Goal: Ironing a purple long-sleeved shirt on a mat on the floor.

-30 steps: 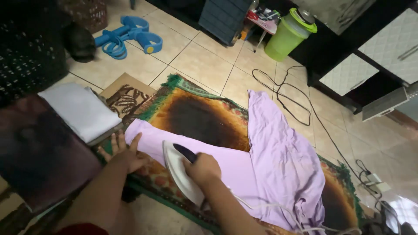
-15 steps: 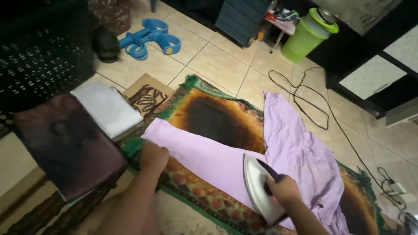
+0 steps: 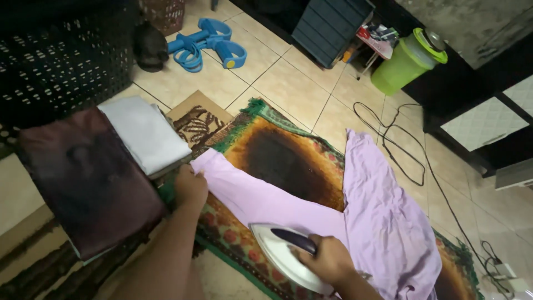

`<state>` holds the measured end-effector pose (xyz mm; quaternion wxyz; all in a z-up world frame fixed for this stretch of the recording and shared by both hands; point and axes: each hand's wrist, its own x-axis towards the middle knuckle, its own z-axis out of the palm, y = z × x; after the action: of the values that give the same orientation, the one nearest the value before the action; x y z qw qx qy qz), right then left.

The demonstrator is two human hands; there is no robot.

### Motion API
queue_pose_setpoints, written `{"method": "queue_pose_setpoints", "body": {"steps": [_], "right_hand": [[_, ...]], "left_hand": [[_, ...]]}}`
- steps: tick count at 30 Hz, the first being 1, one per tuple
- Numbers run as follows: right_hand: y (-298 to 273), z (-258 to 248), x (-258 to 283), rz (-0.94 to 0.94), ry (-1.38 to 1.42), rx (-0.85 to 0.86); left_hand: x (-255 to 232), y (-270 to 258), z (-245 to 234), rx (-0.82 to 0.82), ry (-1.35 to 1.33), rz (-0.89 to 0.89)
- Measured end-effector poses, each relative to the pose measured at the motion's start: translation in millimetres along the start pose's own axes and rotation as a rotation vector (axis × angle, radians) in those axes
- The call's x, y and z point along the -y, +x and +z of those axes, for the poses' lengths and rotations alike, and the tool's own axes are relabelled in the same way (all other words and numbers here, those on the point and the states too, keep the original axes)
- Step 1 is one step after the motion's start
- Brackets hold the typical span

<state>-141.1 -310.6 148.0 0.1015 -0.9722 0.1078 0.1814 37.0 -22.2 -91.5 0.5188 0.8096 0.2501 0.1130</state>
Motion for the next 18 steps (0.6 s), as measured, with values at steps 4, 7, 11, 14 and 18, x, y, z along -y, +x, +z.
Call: {"method": "queue_pose_setpoints", "body": {"steps": [4,7,11,14,18], "right_hand": [[21.5,-7.5,39.4,-0.037,-0.029,0.065],[46.5,0.3,59.0,-0.238,-0.113,0.032],[65.5,-2.6,111.1,-0.204,-0.051,0.022],[74.4,-5.0,147.2,-0.24,-0.038,0.029],[78.3,-5.1,166.6,-0.21,-0.065,-0.004]], "left_hand": [[6.3,8.6,-4.3,-0.019,-0.048,-0.051],[-11.3,8.9,-19.3,-0.019,-0.057,-0.044],[-26.9,8.4,-33.6,-0.027,0.046,-0.117],[-19.1,8.4,-23.0,-0.102,0.011,-0.054],[-39.2,-10.8,-26.0,-0.292,-0.105,0.051]]}}
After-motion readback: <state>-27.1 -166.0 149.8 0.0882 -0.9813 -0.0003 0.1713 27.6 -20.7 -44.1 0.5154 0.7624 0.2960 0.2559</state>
